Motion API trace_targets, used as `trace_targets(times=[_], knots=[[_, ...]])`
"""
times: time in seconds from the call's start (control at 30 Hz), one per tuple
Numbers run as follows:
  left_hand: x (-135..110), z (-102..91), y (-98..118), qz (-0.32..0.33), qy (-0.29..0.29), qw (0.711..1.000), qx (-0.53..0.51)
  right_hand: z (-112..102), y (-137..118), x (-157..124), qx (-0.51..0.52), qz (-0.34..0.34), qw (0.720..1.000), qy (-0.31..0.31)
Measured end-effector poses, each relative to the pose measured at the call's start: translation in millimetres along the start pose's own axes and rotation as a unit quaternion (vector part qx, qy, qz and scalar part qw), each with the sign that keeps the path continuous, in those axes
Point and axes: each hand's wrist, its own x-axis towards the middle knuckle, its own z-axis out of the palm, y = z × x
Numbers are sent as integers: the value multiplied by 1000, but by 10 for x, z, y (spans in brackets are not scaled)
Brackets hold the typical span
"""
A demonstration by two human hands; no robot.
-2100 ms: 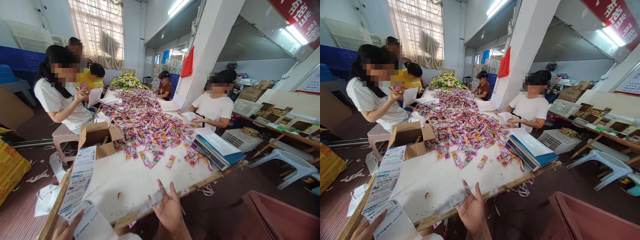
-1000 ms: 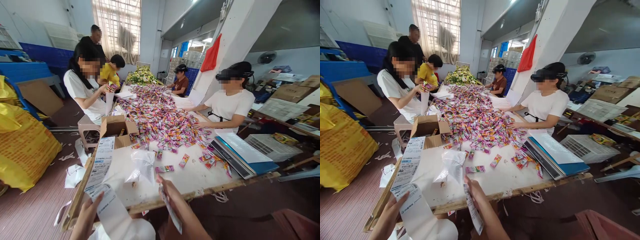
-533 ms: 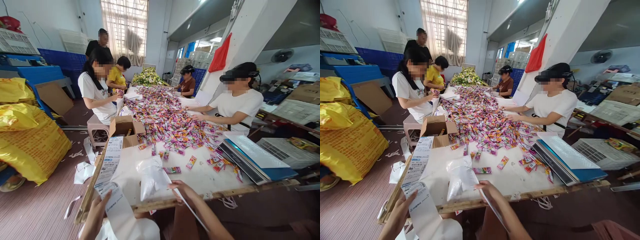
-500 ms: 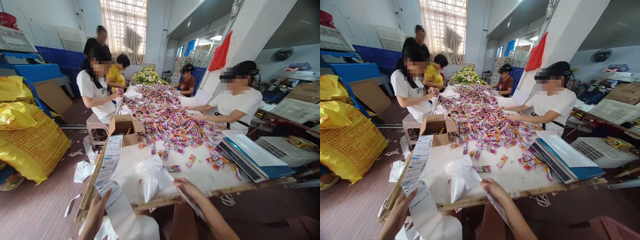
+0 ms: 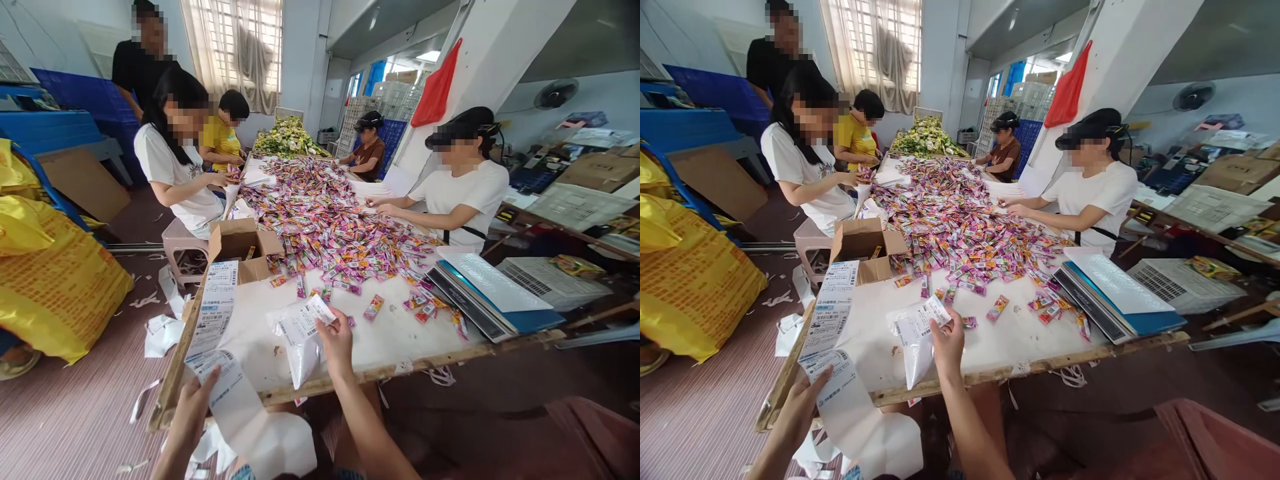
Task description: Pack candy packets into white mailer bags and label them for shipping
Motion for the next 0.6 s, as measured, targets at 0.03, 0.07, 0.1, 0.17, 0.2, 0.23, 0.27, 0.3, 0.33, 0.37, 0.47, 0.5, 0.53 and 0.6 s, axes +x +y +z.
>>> trace_targets(times=[0.03, 0.07, 0.1, 0.17, 0.2, 0.23, 0.27, 0.3, 0.33, 0.37, 0.47, 0.5, 0.53, 0.6], knots=[[-5, -4, 3, -3, -2, 1000, -3, 41, 79, -24, -47, -19, 999, 10], [-8, -9, 7, -6, -6, 1000, -4, 58, 144, -41, -96, -36, 995, 21], [-9, -15, 11, -9, -9, 1000, -5, 60, 197, -52, -141, -53, 988, 31], [-1, -25, 17, -12, -13, 1000, -4, 42, 270, -58, -208, -89, 973, 49], [6, -29, 18, -13, -12, 1000, -2, 31, 295, -54, -231, -108, 965, 54], [15, -31, 18, -14, -10, 1000, 1, 24, 314, -49, -251, -128, 958, 55], [23, -32, 17, -15, -8, 1000, 3, 21, 327, -44, -271, -147, 950, 57], [30, -31, 15, -16, -6, 1000, 6, 23, 335, -42, -295, -165, 939, 58], [35, -30, 13, -16, -5, 1000, 7, 28, 337, -44, -323, -179, 927, 60], [39, -29, 11, -15, -4, 1000, 6, 36, 334, -54, -356, -189, 913, 64], [47, -31, -5, -8, -9, 1000, 2, 74, 306, -122, -451, -194, 866, 96], [51, -35, -13, -6, -11, 1000, 2, 86, 296, -152, -472, -194, 853, 108], [58, -42, -22, -5, -11, 1000, 2, 94, 287, -178, -483, -197, 845, 118], [76, -58, -39, -6, -13, 1000, 3, 86, 274, -204, -484, -202, 843, 122]])
